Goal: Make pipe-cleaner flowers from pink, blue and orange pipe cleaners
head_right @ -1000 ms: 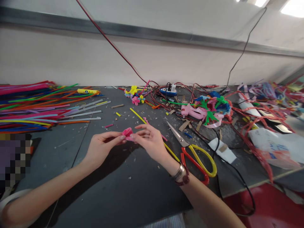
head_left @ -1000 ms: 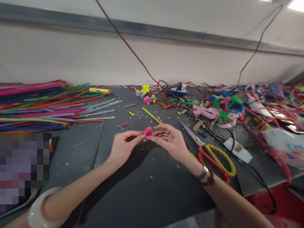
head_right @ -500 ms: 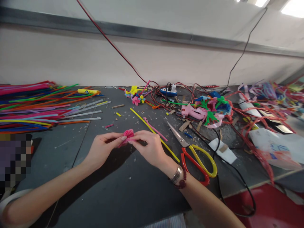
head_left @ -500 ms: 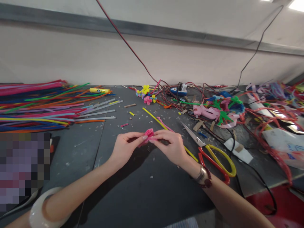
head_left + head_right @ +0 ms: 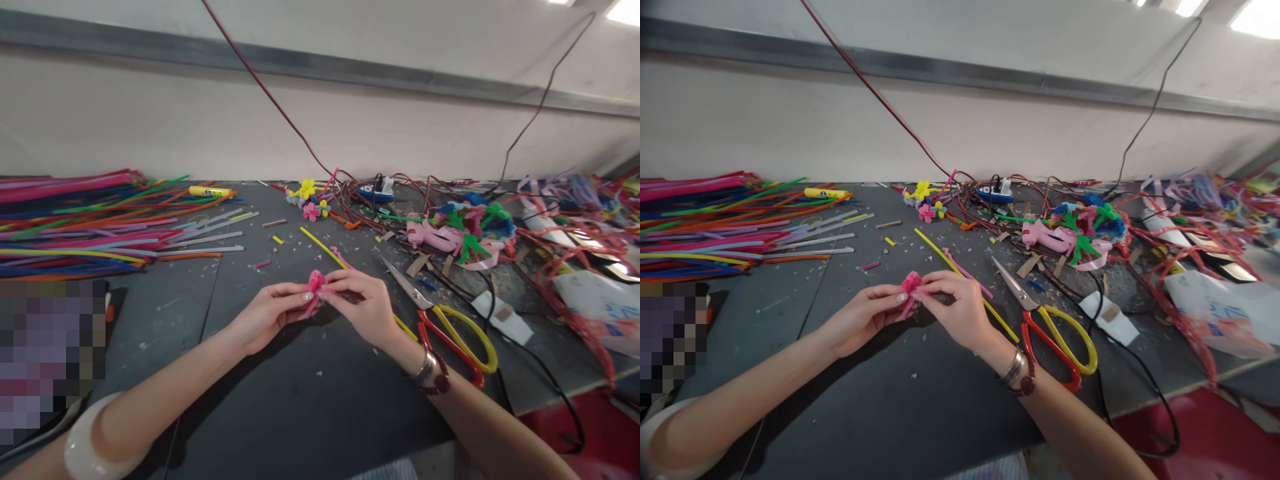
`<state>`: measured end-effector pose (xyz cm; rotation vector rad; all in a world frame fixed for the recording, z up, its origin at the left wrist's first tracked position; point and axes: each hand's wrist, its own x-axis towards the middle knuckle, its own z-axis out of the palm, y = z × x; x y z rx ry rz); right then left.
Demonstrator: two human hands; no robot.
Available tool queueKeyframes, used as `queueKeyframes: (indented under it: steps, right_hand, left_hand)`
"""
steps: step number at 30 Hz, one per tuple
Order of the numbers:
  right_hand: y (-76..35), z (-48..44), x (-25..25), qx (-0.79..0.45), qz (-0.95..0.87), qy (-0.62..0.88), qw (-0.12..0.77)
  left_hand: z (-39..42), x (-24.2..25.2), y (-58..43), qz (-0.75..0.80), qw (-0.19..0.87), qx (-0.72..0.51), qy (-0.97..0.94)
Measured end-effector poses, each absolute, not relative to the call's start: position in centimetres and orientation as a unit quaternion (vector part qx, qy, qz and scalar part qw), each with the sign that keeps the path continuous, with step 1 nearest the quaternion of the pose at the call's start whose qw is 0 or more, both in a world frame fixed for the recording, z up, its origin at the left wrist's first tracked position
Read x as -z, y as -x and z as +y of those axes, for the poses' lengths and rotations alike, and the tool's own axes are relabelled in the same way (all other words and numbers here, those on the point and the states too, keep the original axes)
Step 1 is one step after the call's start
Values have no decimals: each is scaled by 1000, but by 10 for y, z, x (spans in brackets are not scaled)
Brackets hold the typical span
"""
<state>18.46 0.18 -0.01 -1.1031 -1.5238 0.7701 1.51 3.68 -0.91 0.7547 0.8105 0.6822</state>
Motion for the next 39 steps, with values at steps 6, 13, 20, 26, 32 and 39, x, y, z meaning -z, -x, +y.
queueKeyframes:
  steps: [6,13,20,26,32,39]
  right_hand:
    - [-183,1,-1,-376,-610,436,544]
    - [-179,4,4,-513,-555,407,513]
    - [-177,2,7,-446,-577,433,529]
    - [-176,1,9,-404,-577,458,542]
    - [-172,-3,7,-365,-587,477,543]
    - [-165,-5,9,-363,-593,470,543]
  left_hand:
    - [35,9,-17,371,819,-311,-309]
    - [33,9,-18,337,813,-351,-319]
    - [31,10,-18,342,754,-368,-422]
    - [24,5,-18,375,510,-423,-649]
    - [20,6,-16,376,348,-433,-741]
    - [19,3,-18,398,341,-448,-724]
